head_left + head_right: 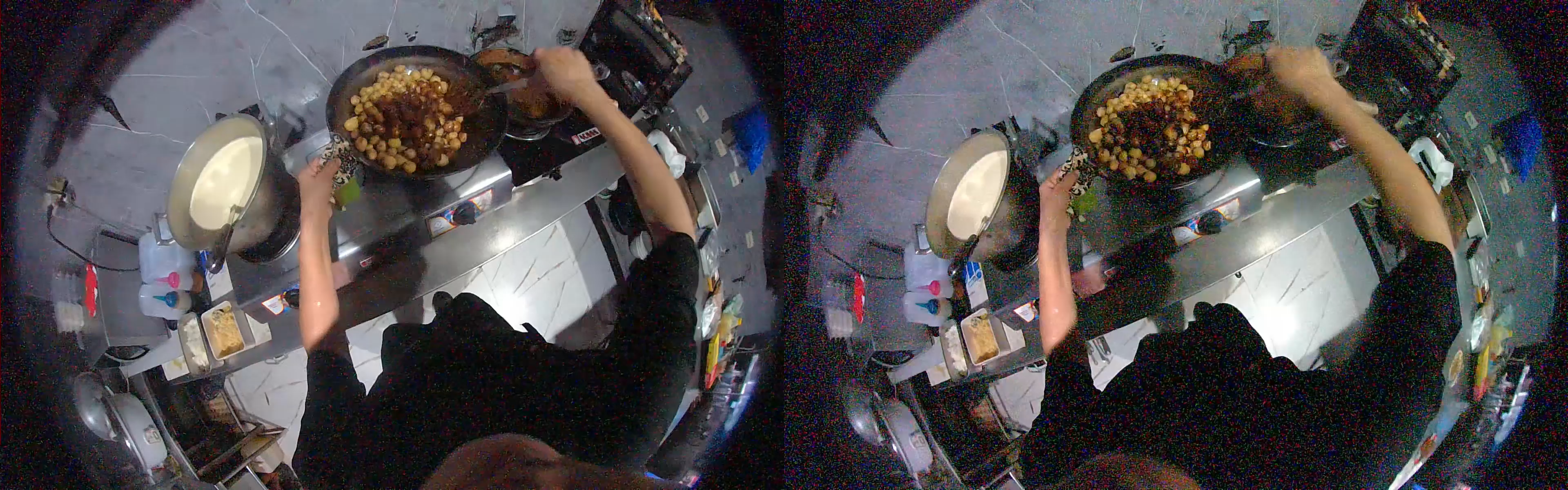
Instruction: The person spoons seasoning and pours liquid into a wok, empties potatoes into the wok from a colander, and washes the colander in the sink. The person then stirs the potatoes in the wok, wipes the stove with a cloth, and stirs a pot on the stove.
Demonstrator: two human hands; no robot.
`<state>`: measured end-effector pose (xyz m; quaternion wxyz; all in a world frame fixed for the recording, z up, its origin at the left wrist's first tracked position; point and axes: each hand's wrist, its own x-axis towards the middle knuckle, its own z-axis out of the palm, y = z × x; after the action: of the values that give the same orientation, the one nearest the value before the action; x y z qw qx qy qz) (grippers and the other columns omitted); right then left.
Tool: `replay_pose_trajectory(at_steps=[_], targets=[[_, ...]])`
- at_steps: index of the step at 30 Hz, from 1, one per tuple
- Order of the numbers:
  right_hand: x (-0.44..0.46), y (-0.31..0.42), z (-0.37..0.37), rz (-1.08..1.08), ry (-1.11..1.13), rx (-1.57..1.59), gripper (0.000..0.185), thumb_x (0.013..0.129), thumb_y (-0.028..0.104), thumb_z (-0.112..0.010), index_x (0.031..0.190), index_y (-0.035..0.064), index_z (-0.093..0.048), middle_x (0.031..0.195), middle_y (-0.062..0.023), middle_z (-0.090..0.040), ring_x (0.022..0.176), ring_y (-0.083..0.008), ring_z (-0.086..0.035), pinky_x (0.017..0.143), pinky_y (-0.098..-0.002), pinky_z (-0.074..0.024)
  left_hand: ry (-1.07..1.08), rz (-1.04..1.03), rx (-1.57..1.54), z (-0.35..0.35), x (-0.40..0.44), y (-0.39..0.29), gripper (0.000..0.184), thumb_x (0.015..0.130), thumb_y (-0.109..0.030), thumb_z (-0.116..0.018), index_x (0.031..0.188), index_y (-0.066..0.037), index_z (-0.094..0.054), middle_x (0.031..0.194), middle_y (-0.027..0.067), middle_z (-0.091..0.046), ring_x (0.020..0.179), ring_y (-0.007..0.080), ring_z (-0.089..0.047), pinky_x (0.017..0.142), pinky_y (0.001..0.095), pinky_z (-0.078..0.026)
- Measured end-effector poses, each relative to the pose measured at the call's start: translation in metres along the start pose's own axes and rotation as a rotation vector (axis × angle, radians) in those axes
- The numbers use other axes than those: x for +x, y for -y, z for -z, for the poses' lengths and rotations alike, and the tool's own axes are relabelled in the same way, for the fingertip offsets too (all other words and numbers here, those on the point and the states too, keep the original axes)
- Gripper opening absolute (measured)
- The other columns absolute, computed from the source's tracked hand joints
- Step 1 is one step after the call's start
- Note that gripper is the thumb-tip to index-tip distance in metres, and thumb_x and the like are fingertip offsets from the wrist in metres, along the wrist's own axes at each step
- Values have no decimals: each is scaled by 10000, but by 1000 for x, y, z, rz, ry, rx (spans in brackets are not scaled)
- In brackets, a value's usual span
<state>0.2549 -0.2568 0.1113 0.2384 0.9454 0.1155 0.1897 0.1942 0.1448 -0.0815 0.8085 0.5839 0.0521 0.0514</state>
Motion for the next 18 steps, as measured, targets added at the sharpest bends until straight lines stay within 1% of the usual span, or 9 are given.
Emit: replay_pose_trajectory(at_steps=[3, 6, 9, 12, 13, 15, 16, 17, 18], targets=[[-8, -12, 41, 78, -188, -44, 151, 744, 207, -575, 813, 77, -610, 768, -133, -622, 751, -310, -625, 616, -423, -496, -41, 14, 21, -6, -5, -7, 120, 795, -33, -570, 903, -21, -621, 804, 27, -637, 658, 104, -580, 591, 252, -448], [-9, -8, 68, 104, -150, -108, 187, 718, 263, -616, 799, 96, -638, 770, -141, -624, 753, -306, -628, 641, -424, -493, -65, 13, 63, -6, -5, -7, 130, 790, -37, -576, 909, -23, -627, 799, 31, -638, 652, 105, -581, 583, 254, -451], [-2, -4, 66, 78, 25, -111, 255, 693, 313, -658, 822, 93, -642, 776, -154, -625, 758, -305, -630, 655, -412, -498, -26, 22, 28, 0, 2, 1, 137, 786, -39, -582, 913, -22, -629, 788, 30, -637, 649, 106, -583, 579, 256, -453], [5, -28, 9, 145, -78, -103, 313, 697, 343, -673, 873, 87, -634, 797, -163, -629, 770, -312, -629, 675, -414, -501, -35, 18, 32, 1, 2, 0, 145, 785, -39, -586, 922, -17, -626, 791, 31, -637, 648, 108, -583, 581, 259, -454], [12, -25, -24, 135, 46, -3, 353, 692, 359, -680, 906, 84, -624, 823, -167, -632, 786, -318, -627, 690, -419, -501, -51, 13, 43, -2, 0, -3, 149, 784, -38, -586, 926, -15, -624, 795, 32, -637, 648, 109, -583, 583, 260, -454], [1, 27, -4, -24, 290, 330, 457, 685, 393, -681, 988, 63, -595, 908, -178, -632, 854, -332, -616, 749, -419, -494, -48, 23, 75, -5, -1, -7, 171, 785, -39, -589, 951, -8, -615, 818, 35, -636, 660, 110, -581, 590, 259, -450], [12, 43, -62, -192, 343, 362, 471, 692, 405, -664, 990, 47, -595, 945, -184, -626, 899, -328, -605, 779, -414, -485, -25, 10, 60, -4, -1, -5, 176, 784, -40, -590, 956, -8, -613, 822, 35, -635, 665, 110, -581, 591, 258, -449], [6, 62, -85, -162, 328, 425, 427, 742, 355, -613, 1003, 28, -526, 961, -195, -612, 921, -351, -587, 780, -444, -478, -1, -6, 49, -2, 0, -3, 182, 784, -41, -591, 962, -7, -611, 827, 35, -635, 670, 110, -580, 592, 257, -448], [5, 76, -95, -200, 281, 548, 403, 739, 348, -610, 978, 30, -538, 965, -203, -609, 905, -358, -591, 779, -445, -476, -11, -10, 49, -2, 1, -4, 185, 783, -41, -590, 964, -5, -610, 825, 33, -634, 675, 109, -581, 594, 255, -448]])
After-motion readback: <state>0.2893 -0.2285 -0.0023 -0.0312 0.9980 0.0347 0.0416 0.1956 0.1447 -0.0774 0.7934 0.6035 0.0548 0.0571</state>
